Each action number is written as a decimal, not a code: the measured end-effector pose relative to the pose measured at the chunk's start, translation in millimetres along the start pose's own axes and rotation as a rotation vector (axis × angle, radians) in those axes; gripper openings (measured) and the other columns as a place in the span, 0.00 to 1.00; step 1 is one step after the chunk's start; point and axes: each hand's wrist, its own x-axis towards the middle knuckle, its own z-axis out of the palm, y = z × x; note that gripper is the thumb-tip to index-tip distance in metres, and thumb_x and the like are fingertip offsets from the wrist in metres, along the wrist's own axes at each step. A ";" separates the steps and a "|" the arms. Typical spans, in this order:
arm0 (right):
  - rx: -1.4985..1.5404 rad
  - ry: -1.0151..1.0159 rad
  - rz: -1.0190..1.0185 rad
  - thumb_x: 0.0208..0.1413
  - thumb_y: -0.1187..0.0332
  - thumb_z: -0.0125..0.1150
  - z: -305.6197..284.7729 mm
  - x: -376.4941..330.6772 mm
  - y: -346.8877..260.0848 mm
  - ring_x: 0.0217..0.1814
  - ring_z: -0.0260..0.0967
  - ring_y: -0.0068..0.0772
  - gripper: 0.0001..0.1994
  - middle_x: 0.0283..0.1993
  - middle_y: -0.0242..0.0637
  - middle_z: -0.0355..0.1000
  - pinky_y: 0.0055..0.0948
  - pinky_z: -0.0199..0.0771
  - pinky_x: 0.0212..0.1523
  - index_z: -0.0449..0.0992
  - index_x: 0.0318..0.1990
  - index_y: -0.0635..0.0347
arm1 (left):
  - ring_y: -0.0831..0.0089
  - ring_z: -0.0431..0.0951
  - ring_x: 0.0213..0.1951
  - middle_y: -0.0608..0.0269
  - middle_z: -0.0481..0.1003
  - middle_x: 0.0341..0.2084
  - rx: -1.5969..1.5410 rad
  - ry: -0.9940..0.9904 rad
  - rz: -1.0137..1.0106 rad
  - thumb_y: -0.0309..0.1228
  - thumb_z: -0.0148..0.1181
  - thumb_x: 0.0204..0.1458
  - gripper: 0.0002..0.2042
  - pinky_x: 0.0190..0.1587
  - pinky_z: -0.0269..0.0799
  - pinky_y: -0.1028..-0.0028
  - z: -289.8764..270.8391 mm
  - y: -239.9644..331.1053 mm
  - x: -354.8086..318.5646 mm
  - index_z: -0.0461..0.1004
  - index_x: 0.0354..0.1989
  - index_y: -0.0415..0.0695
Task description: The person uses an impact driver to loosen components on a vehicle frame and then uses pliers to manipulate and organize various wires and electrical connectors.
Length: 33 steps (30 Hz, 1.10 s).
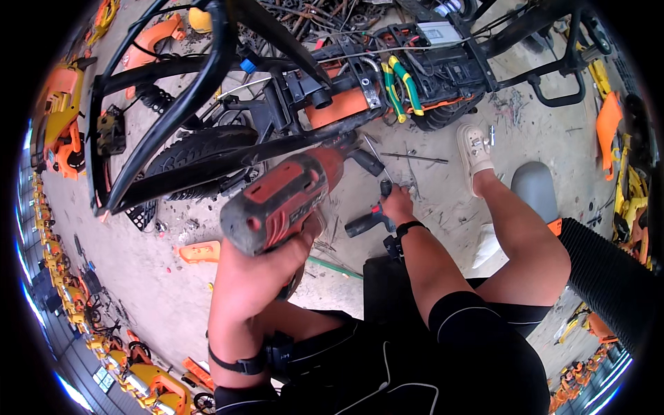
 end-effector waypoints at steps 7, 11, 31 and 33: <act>-0.210 0.375 0.036 0.49 0.61 0.69 40.5 16.6 -12.9 0.55 0.72 0.54 0.25 0.50 0.54 0.71 0.50 0.73 0.55 0.67 0.51 0.61 | 0.86 0.70 0.25 0.69 0.77 0.29 -0.024 0.026 -0.119 0.17 0.59 0.50 0.19 0.26 0.65 0.80 0.6 -1.0 7.6 0.75 0.53 0.38; 0.121 0.279 0.063 0.46 0.63 0.70 49.5 15.9 -11.9 0.53 0.72 0.58 0.26 0.50 0.56 0.72 0.49 0.73 0.56 0.66 0.50 0.63 | 0.86 0.70 0.28 0.68 0.77 0.32 0.090 0.005 -0.173 0.19 0.60 0.51 0.19 0.29 0.67 0.81 -2.6 2.7 11.6 0.75 0.54 0.39; 0.468 -0.308 -0.448 0.49 0.71 0.65 -146.2 -69.1 -20.4 0.47 0.72 0.48 0.15 0.41 0.45 0.73 0.41 0.72 0.48 0.72 0.44 0.59 | 0.78 0.76 0.36 0.64 0.78 0.36 0.066 -0.223 0.172 0.21 0.60 0.47 0.18 0.37 0.73 0.74 21.6 -6.9 13.1 0.75 0.49 0.38; 0.347 -0.071 -0.759 0.49 0.71 0.64 -196.5 -82.1 -27.0 0.48 0.71 0.48 0.14 0.41 0.44 0.72 0.41 0.72 0.49 0.72 0.44 0.58 | 0.75 0.78 0.38 0.60 0.80 0.39 -0.005 -0.276 0.281 0.20 0.59 0.47 0.21 0.36 0.75 0.72 26.8 -4.0 14.8 0.75 0.53 0.37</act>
